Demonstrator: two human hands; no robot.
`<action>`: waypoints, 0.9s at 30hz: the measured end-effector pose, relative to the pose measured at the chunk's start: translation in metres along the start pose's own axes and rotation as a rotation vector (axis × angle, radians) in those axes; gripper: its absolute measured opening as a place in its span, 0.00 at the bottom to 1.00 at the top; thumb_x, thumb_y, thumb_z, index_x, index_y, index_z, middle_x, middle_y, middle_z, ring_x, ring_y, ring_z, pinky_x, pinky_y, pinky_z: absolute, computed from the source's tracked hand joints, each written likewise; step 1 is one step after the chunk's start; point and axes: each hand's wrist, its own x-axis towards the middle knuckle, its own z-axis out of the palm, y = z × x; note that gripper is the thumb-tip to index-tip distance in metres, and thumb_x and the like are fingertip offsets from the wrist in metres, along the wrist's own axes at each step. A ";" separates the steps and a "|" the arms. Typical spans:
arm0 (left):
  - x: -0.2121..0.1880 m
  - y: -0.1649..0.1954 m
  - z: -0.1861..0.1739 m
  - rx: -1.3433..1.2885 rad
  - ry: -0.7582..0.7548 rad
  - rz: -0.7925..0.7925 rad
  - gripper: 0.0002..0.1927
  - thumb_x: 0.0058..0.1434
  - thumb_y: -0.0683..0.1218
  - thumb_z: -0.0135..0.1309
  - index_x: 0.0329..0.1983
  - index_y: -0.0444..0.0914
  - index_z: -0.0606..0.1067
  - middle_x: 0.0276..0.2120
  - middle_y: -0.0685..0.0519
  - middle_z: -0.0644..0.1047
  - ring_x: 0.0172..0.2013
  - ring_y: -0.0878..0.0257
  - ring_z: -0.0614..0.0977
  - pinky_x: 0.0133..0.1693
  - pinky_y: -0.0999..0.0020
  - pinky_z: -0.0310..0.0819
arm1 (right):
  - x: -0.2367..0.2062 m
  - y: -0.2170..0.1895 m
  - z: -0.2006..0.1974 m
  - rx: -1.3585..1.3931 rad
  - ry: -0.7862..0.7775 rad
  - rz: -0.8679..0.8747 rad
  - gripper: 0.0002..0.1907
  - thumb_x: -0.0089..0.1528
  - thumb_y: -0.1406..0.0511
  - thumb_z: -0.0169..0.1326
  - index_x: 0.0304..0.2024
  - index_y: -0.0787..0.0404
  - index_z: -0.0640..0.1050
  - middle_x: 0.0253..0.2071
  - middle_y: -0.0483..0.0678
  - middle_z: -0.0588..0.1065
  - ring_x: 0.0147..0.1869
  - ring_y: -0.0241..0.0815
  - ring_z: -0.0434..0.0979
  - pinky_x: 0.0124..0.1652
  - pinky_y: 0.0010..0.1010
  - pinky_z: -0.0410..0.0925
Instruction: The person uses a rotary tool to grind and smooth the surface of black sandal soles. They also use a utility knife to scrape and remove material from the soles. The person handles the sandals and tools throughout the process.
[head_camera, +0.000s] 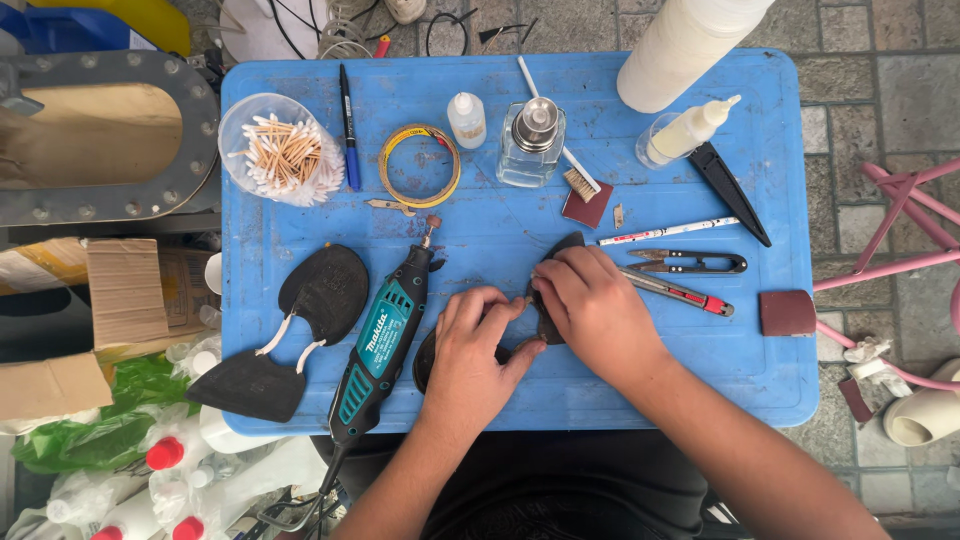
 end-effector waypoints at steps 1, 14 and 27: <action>0.000 0.000 0.001 0.002 0.007 -0.005 0.27 0.45 0.48 0.73 0.48 0.37 0.79 0.46 0.52 0.74 0.48 0.53 0.75 0.51 0.58 0.70 | 0.002 0.000 0.002 -0.017 0.004 -0.018 0.08 0.60 0.71 0.61 0.42 0.67 0.79 0.41 0.54 0.75 0.46 0.54 0.76 0.46 0.40 0.72; 0.002 -0.002 0.002 0.005 -0.016 -0.035 0.27 0.45 0.49 0.74 0.48 0.37 0.81 0.46 0.53 0.74 0.49 0.55 0.75 0.51 0.59 0.71 | -0.042 -0.010 -0.029 0.065 -0.166 -0.005 0.15 0.53 0.73 0.62 0.44 0.63 0.81 0.43 0.51 0.75 0.44 0.49 0.77 0.42 0.38 0.73; 0.002 0.003 -0.006 0.043 -0.034 -0.005 0.26 0.47 0.45 0.69 0.51 0.37 0.80 0.44 0.51 0.74 0.48 0.54 0.75 0.52 0.58 0.69 | -0.036 -0.003 -0.029 0.081 -0.072 -0.034 0.12 0.55 0.70 0.64 0.42 0.63 0.81 0.39 0.52 0.77 0.43 0.51 0.77 0.43 0.39 0.73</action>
